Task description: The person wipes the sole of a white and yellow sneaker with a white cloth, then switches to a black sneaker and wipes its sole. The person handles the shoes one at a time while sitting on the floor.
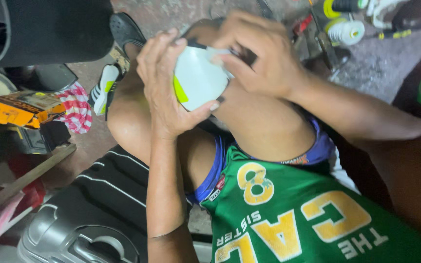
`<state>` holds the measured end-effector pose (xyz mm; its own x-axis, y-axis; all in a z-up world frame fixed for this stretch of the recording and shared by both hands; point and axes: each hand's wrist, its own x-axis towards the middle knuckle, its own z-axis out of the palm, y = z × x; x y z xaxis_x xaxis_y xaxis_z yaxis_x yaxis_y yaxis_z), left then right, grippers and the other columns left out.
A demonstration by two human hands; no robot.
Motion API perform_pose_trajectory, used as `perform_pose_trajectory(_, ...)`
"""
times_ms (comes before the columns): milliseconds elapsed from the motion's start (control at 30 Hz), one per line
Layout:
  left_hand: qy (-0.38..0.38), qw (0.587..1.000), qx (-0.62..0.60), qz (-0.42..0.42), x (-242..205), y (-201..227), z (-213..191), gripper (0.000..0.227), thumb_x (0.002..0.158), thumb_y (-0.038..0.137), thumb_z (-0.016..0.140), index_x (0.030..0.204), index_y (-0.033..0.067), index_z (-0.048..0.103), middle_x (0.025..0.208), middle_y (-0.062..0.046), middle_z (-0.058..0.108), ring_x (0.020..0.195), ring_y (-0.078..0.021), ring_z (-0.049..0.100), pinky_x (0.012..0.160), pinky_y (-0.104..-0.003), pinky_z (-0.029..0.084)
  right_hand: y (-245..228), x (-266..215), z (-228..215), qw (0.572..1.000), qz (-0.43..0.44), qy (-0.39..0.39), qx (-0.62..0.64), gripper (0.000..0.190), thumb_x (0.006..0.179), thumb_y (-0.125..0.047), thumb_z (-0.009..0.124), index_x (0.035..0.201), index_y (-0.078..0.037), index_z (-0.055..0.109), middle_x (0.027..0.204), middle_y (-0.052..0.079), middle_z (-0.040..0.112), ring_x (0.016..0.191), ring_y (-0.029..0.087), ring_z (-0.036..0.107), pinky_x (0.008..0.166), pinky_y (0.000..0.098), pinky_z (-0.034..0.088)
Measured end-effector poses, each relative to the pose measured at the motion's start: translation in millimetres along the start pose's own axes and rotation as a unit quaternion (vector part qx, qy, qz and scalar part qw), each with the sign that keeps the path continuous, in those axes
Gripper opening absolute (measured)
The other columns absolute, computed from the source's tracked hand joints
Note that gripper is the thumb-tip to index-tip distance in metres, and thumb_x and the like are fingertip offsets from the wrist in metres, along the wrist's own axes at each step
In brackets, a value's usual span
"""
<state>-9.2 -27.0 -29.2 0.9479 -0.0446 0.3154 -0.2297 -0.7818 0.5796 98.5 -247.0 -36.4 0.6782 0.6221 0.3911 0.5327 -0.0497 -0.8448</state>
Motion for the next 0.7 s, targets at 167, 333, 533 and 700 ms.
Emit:
perform_pose_trajectory(167, 0.018, 1.000, 0.004, 0.000, 0.5, -1.9, -2.1, 0.095, 0.082, 0.072, 0.075, 0.150, 0.0103, 0.050, 0.152, -0.014, 0.050, 0.144, -0.0374, 0.044, 0.124, -0.049, 0.032, -6.0, 8.3, 0.3, 1.000, 0.012, -0.014, -0.001, 0.015, 0.103, -0.006, 0.078, 0.103, 0.000, 0.065, 0.096, 0.010, 0.061, 0.073, 0.018, 0.058, 0.065, 0.0302, 0.045)
perform_pose_trajectory(333, 0.013, 1.000, 0.004, 0.002, -4.0, -2.9, 0.8, 0.096, 0.082, 0.072, 0.076, 0.150, 0.0107, 0.049, 0.153, -0.013, 0.049, 0.144, -0.0367, 0.044, 0.125, -0.049, 0.031, -12.0, -3.0, -0.3, 0.999, 0.027, -0.002, 0.027, 0.017, 0.102, -0.006, 0.077, 0.099, 0.001, 0.062, 0.092, 0.010, 0.062, 0.068, 0.015, 0.058, 0.062, 0.0275, 0.044)
perform_pose_trajectory(533, 0.014, 1.000, -0.005, -0.003, -2.6, -1.7, -0.9, 0.098, 0.081, 0.074, 0.074, 0.151, 0.0104, 0.047, 0.154, -0.014, 0.047, 0.144, -0.0370, 0.043, 0.125, -0.049, 0.032, -1.8, 40.3, 6.0, 0.960, 0.155, -0.005, 0.233, 0.007, 0.105, -0.009, 0.070, 0.110, -0.004, 0.069, 0.091, 0.004, 0.070, 0.079, 0.011, 0.066, 0.069, 0.0264, 0.051)
perform_pose_trajectory(700, 0.022, 1.000, -0.003, -0.007, -3.6, -3.4, 2.1, 0.098, 0.080, 0.074, 0.073, 0.152, 0.0111, 0.048, 0.154, -0.014, 0.048, 0.144, -0.0368, 0.043, 0.124, -0.049, 0.032, -6.8, 27.9, -10.6, 0.994, 0.047, -0.042, 0.087, 0.011, 0.104, -0.006, 0.075, 0.111, -0.002, 0.068, 0.095, 0.010, 0.065, 0.081, 0.018, 0.065, 0.073, 0.0298, 0.050)
